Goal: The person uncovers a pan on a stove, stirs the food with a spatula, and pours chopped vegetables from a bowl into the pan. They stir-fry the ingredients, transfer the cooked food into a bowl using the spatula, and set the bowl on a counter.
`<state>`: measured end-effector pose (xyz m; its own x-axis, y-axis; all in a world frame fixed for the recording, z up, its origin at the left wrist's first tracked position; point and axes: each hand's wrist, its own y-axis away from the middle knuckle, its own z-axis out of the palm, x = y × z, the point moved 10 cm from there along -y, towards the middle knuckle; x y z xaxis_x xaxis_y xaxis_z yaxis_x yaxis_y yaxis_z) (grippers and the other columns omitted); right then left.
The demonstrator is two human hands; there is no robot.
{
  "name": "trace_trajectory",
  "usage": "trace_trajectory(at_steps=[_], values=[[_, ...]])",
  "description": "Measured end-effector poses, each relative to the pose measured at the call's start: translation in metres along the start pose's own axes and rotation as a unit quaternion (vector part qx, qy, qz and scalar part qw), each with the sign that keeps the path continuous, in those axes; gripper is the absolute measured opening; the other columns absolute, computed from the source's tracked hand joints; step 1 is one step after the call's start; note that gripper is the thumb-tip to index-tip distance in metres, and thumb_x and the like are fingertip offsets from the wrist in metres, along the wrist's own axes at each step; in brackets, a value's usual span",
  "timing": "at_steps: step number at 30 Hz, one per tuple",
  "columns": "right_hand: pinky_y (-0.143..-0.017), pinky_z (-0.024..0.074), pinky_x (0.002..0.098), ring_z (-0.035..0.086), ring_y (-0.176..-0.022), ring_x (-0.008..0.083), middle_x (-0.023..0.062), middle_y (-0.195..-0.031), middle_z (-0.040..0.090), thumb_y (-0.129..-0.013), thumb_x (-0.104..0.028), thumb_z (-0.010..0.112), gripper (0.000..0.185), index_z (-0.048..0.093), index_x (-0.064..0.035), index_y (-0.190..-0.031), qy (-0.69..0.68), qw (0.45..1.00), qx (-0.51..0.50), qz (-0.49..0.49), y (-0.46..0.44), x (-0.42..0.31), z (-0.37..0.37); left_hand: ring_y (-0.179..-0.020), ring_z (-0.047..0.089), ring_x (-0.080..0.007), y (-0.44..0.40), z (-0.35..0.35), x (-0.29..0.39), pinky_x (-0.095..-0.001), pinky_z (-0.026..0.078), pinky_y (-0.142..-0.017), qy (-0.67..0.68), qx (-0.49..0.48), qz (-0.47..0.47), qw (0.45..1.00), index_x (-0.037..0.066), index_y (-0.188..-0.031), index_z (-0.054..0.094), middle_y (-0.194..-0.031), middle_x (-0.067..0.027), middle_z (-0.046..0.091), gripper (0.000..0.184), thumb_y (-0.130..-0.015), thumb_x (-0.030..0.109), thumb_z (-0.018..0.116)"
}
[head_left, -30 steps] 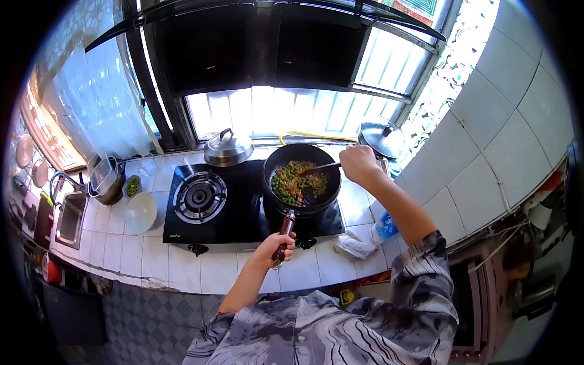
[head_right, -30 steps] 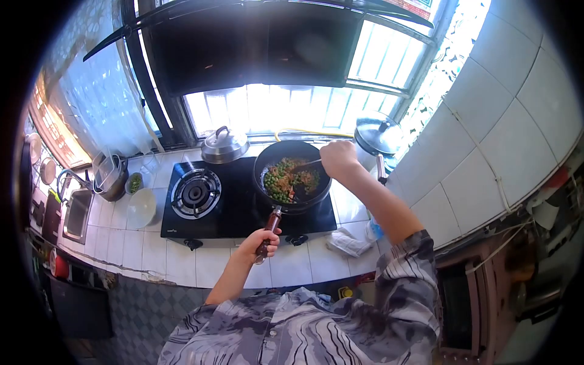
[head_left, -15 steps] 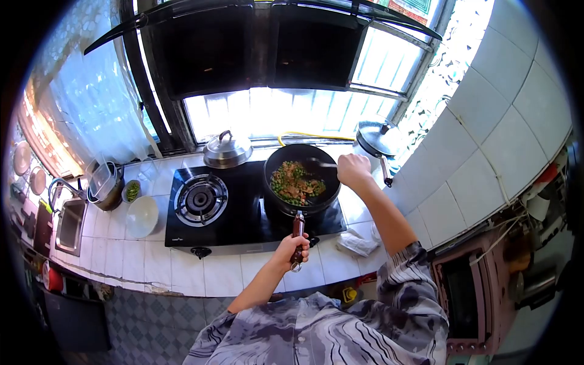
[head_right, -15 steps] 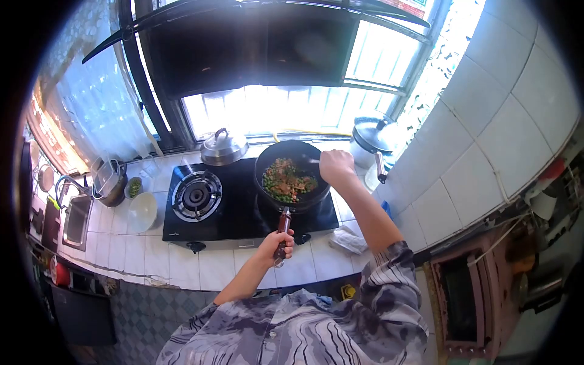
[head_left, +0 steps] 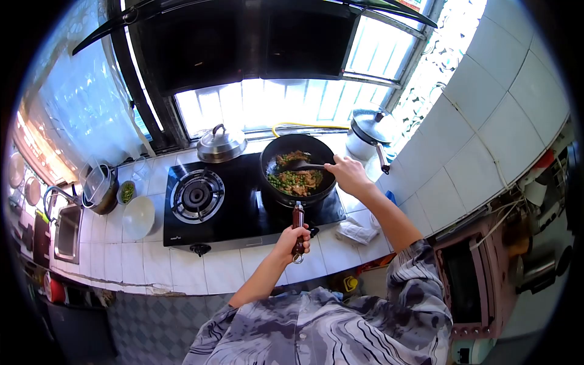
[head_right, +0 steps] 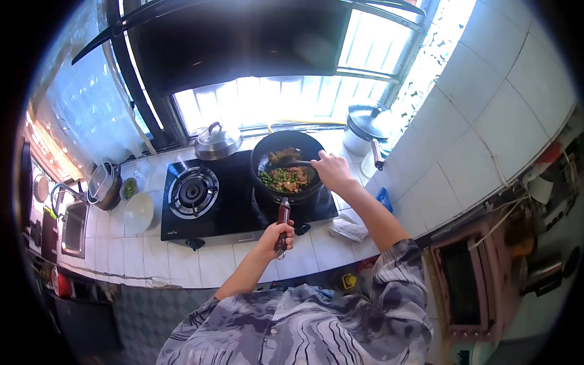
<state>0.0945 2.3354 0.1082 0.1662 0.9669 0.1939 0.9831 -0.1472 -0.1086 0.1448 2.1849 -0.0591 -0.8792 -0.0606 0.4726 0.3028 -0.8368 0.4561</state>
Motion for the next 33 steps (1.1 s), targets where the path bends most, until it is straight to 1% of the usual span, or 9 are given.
trace_trajectory(at_steps=[5, 13, 17, 19, 21, 23, 24, 30, 33], values=[[-0.068, 0.0475, 0.0313, 0.055, -0.084, 0.021, 0.0046, -0.092, 0.052, -0.07, -0.008, 0.059, 0.033, 0.061, -0.0178, -0.102, 0.011, 0.995, 0.051, -0.084, -0.001, -0.03, -0.029, -0.045, 0.048, -0.0154, 0.0, 0.0, -0.001, -0.0301, 0.041, -0.04, 0.004, 0.005, -0.006, 1.0, 0.005, -0.096, 0.04, -0.061, -0.0058, 0.046, 0.028, -0.072, 0.0, 0.053], [-0.068, 0.047, 0.0294, 0.055, -0.087, 0.0168, -0.0003, -0.09, 0.054, -0.074, -0.016, 0.056, 0.014, 0.066, -0.0196, -0.084, 0.166, 0.964, 0.025, -0.208, -0.005, -0.028, -0.038, -0.046, 0.048, -0.0154, -0.002, 0.0, -0.002, -0.0304, 0.041, -0.039, 0.017, -0.004, -0.004, 1.0, 0.005, -0.096, 0.039, -0.061, -0.006, 0.046, 0.028, -0.072, 0.0, 0.052], [-0.068, 0.048, 0.0307, 0.057, -0.088, 0.0185, 0.001, -0.091, 0.056, -0.076, -0.018, 0.057, 0.01, 0.066, -0.0167, -0.081, 0.205, 0.965, 0.016, -0.164, -0.003, -0.016, -0.078, -0.045, 0.048, -0.0155, -0.002, 0.002, -0.002, -0.0307, 0.041, -0.039, 0.023, -0.012, -0.001, 1.0, 0.005, -0.096, 0.039, -0.061, -0.0064, 0.046, 0.027, -0.073, 0.0, 0.052], [-0.067, 0.0489, 0.0321, 0.06, -0.084, 0.0192, 0.0021, -0.089, 0.059, -0.073, -0.016, 0.061, 0.009, 0.066, -0.0145, -0.08, 0.169, 0.976, -0.103, -0.092, -0.005, -0.003, -0.088, -0.045, 0.048, -0.0155, -0.003, 0.002, -0.001, -0.0308, 0.042, -0.039, 0.021, -0.008, 0.003, 1.0, 0.005, -0.096, 0.039, -0.061, -0.0065, 0.046, 0.027, -0.073, 0.0, 0.052], [-0.066, 0.0497, 0.0324, 0.062, -0.082, 0.02, 0.0045, -0.085, 0.063, -0.07, -0.015, 0.062, 0.011, 0.067, -0.0121, -0.081, 0.134, 0.978, -0.138, -0.083, -0.008, -0.011, -0.093, -0.044, 0.048, -0.0156, -0.003, 0.003, -0.001, -0.031, 0.042, -0.038, 0.016, -0.004, 0.006, 1.0, 0.005, -0.096, 0.039, -0.06, -0.0066, 0.046, 0.027, -0.073, 0.0, 0.052], [-0.068, 0.0491, 0.0334, 0.062, -0.082, 0.0233, 0.0081, -0.082, 0.064, -0.067, -0.009, 0.058, 0.019, 0.068, -0.0155, -0.082, 0.138, 0.956, -0.25, -0.067, -0.005, -0.024, -0.077, -0.045, 0.049, -0.0157, -0.002, 0.004, -0.001, -0.0309, 0.042, -0.038, 0.017, 0.004, 0.006, 1.0, 0.005, -0.096, 0.039, -0.06, -0.0064, 0.046, 0.028, -0.073, 0.0, 0.053], [-0.07, 0.0494, 0.0342, 0.063, -0.083, 0.0244, 0.011, -0.083, 0.065, -0.066, -0.011, 0.057, 0.016, 0.068, -0.0106, -0.078, 0.138, 0.948, -0.281, -0.056, -0.002, -0.033, -0.074, -0.045, 0.049, -0.0157, -0.002, 0.004, -0.001, -0.0309, 0.042, -0.038, 0.016, 0.005, 0.006, 1.0, 0.005, -0.096, 0.039, -0.06, -0.0064, 0.046, 0.028, -0.073, 0.0, 0.053], [-0.053, 0.051, 0.0378, 0.06, -0.085, 0.0236, 0.0101, -0.094, 0.058, -0.072, -0.02, 0.062, 0.022, 0.067, -0.0082, -0.09, 0.202, 0.966, -0.16, 0.001, -0.021, -0.048, -0.001, -0.045, 0.049, -0.016, -0.003, 0.003, -0.002, -0.0311, 0.042, -0.039, 0.017, 0.003, 0.008, 1.0, 0.005, -0.096, 0.039, -0.06, -0.0062, 0.046, 0.028, -0.072, 0.0, 0.053], [-0.064, 0.0495, 0.0302, 0.06, -0.083, 0.0232, 0.0096, -0.093, 0.059, -0.07, -0.012, 0.06, 0.015, 0.068, -0.007, -0.083, 0.183, 0.978, -0.095, 0.017, -0.025, -0.037, -0.022, -0.045, 0.05, -0.0164, -0.002, 0.003, 0.0, -0.0312, 0.042, -0.039, 0.019, -0.002, 0.007, 1.0, 0.005, -0.096, 0.039, -0.06, -0.0064, 0.047, 0.028, -0.072, 0.0, 0.053]])
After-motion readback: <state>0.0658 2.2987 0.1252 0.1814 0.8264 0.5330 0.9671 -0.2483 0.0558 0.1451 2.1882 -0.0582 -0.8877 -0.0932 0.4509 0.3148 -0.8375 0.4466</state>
